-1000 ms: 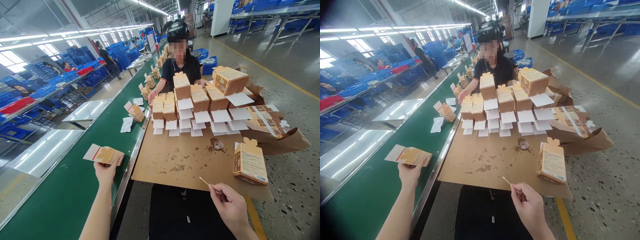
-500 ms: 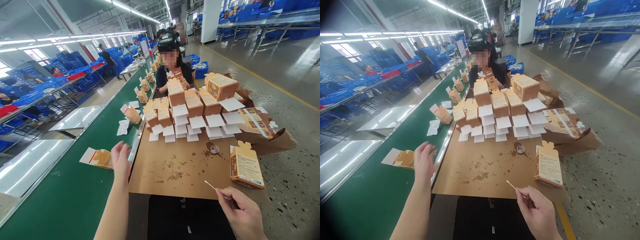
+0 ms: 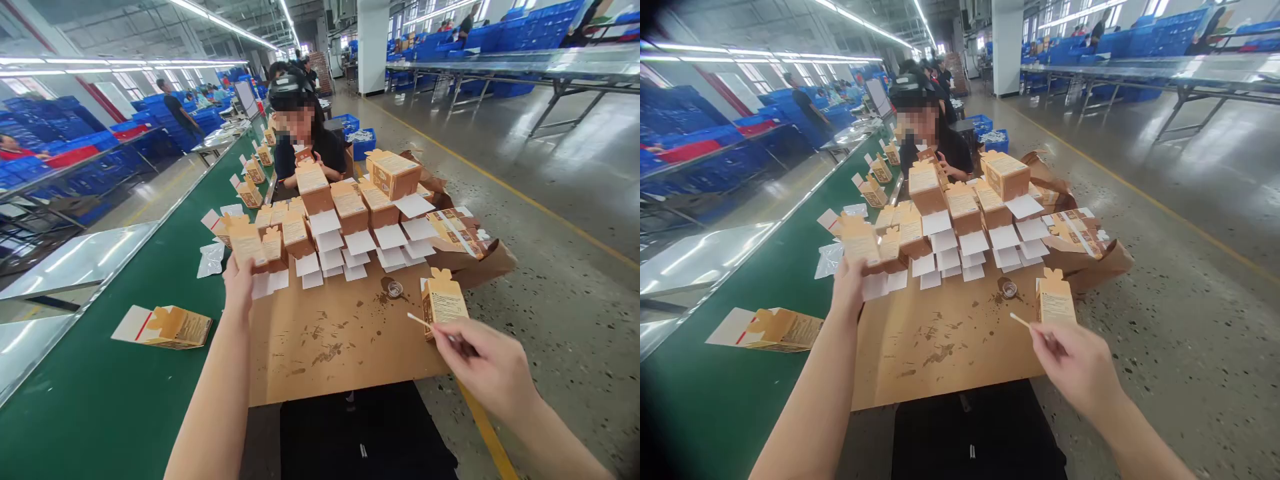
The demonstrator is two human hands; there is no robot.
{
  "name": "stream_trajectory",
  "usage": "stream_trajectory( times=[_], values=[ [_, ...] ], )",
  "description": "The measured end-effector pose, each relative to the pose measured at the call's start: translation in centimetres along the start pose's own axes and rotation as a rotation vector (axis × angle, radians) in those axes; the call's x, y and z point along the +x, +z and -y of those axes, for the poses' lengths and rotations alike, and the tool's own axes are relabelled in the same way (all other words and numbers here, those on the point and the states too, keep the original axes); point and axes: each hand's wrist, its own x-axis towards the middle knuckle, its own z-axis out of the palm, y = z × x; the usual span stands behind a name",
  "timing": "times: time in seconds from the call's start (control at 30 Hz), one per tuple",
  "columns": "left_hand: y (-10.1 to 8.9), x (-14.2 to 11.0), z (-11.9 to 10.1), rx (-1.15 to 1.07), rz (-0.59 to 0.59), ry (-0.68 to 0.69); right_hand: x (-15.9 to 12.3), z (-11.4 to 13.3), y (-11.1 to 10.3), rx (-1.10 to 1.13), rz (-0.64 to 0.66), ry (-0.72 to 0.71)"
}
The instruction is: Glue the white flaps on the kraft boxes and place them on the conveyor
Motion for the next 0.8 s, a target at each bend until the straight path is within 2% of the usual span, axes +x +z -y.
stream_trajectory(
  times=[0.07,0.17,0.23,0.3,0.37,0.43,0.57,0.67,0.73,0.8],
  values=[
    [-2.4,-3.4,1.1,-0.202,-0.032,-0.081,3.5,-1.2,0.0,-0.136,0.201,0.074],
    [-5.1,-9.3,2.9,-0.491,0.070,-0.241,8.2,-2.4,1.6,-0.352,0.562,0.175],
    [-6.0,-13.3,4.1,-0.569,0.161,-0.361,10.0,-2.7,3.1,-0.425,0.702,0.190],
    [-6.2,-16.6,5.0,-0.590,0.230,-0.466,10.8,-3.0,4.6,-0.445,0.750,0.169],
    [-5.6,-19.1,5.5,-0.594,0.285,-0.519,11.1,-3.4,5.5,-0.453,0.766,0.144],
    [-4.7,-20.5,5.7,-0.566,0.307,-0.509,11.4,-3.9,5.7,-0.457,0.772,0.125],
    [-3.2,-20.8,5.5,-0.471,0.295,-0.401,10.4,-4.7,4.6,-0.457,0.716,0.108],
    [-2.8,-20.3,5.3,-0.434,0.306,-0.363,6.4,-3.4,5.0,-0.299,0.518,0.066],
    [-2.7,-20.2,5.3,-0.409,0.311,-0.358,2.4,-1.1,6.6,-0.056,0.310,0.002],
    [-2.7,-20.4,5.3,-0.390,0.309,-0.355,-1.4,1.8,8.8,0.108,0.258,-0.055]
  ],
)
